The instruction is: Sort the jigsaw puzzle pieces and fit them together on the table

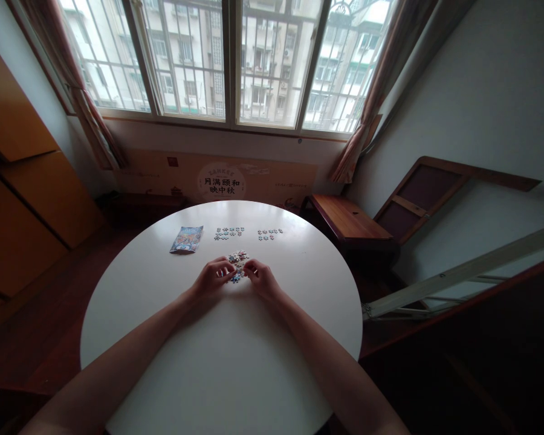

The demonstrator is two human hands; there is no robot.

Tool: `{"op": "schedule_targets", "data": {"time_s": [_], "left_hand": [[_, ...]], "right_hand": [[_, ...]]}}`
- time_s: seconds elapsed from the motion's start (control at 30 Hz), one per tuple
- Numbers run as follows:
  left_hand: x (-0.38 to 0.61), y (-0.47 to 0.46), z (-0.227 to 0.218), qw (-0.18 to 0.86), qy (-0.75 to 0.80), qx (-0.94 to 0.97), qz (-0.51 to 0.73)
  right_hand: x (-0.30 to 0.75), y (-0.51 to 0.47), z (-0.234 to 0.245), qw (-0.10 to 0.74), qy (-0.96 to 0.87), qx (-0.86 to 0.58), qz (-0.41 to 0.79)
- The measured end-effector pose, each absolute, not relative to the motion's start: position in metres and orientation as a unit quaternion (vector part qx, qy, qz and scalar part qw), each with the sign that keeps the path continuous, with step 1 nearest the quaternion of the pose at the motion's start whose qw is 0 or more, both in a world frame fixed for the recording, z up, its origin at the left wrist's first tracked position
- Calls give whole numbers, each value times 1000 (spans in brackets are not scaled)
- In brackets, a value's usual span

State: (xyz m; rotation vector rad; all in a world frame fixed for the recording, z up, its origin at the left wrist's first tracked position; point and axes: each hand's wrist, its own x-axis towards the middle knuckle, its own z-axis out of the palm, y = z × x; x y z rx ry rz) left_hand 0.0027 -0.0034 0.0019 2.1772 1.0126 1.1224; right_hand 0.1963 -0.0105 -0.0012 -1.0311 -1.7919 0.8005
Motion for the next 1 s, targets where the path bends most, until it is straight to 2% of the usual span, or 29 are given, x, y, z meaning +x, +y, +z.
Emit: {"op": "schedule_targets", "data": {"time_s": [0.23,0.5,0.67,1.0], "left_hand": [[4,-6,7,242,385,794,403],[4,-4,4,246,384,796,399],[4,-4,4,246,382,797,397],[5,-3,5,242,387,800,389]], "right_hand": [[213,-6,10,403,-736,-512,184],[244,2,20,286,-691,-660,76],[253,2,28,229,-699,-677,-20],[247,1,26,132,-750,-647,-45]]}}
